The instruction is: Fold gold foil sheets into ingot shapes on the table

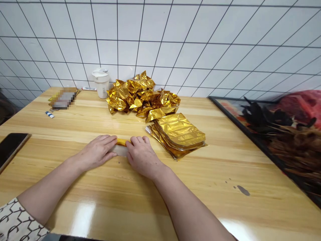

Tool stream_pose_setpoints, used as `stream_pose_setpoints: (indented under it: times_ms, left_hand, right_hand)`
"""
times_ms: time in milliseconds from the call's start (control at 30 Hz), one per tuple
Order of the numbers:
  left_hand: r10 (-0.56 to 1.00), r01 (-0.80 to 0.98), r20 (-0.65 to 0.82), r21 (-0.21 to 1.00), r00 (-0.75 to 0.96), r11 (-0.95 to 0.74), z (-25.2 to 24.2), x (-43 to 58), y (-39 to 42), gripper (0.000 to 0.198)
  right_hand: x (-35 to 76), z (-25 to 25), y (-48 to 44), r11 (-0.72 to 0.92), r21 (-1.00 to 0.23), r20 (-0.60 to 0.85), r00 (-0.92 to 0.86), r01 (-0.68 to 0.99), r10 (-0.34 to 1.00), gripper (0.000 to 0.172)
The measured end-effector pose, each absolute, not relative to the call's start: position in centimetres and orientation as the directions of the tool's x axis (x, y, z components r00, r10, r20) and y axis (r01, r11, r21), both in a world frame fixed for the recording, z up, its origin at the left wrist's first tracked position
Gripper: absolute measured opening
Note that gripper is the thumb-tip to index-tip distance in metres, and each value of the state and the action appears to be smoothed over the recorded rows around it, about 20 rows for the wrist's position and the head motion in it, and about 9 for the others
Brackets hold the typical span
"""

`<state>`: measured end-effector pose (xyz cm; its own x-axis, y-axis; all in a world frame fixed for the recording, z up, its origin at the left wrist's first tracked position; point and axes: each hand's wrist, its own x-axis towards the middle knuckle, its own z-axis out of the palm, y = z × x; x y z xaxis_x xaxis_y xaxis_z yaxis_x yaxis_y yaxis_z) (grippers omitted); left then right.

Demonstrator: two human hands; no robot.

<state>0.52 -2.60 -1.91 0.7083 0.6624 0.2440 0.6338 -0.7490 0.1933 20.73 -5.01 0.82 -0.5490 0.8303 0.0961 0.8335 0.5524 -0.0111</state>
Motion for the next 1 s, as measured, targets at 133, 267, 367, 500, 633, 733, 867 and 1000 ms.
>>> stream_pose_setpoints:
  times_ms: [133,267,367,500,633,733,867,1000]
  left_hand:
    - [0.631,0.601,0.205,0.196,0.748,-0.775,-2.6,1.1,-3.2,0.045]
    - [0.643,0.615,0.165,0.191,0.748,-0.765,-2.9,1.3,-3.5,0.056]
    - [0.652,0.625,0.146,0.190,0.744,-0.757,-2.9,1.3,-3.5,0.058]
    - [0.646,0.620,0.132,0.191,0.752,-0.761,-2.8,0.9,-3.4,0.054]
    - [0.652,0.626,0.124,0.195,0.748,-0.755,-2.6,0.2,-3.0,0.050]
    - [0.671,0.648,0.116,0.182,0.732,-0.739,-2.2,-0.3,-2.7,0.047]
    - [0.706,0.690,0.083,0.159,0.704,-0.706,-1.4,-0.8,-2.7,0.036]
    - [0.726,0.713,0.079,0.144,0.683,-0.686,-0.8,-1.0,-2.7,0.026]
  right_hand:
    - [20.3,0.7,-5.2,0.566,0.003,0.100,-0.564,0.824,0.820,0.026]
    - [19.9,0.6,-5.3,0.564,0.010,0.092,-0.562,0.826,0.822,0.036]
    - [19.8,0.5,-5.3,0.549,0.012,0.076,-0.548,0.836,0.833,0.045]
    - [20.0,0.7,-5.3,0.511,0.011,0.048,-0.511,0.860,0.858,0.045]
    - [20.4,1.4,-5.2,0.467,0.018,0.003,-0.467,0.884,0.884,0.042]
    - [20.7,1.9,-5.1,0.444,0.029,-0.037,-0.442,0.896,0.896,0.042]
    - [21.0,2.6,-5.2,0.423,0.041,-0.088,-0.418,0.905,0.904,0.044]
    - [21.3,3.1,-5.2,0.416,0.057,-0.124,-0.407,0.907,0.905,0.041]
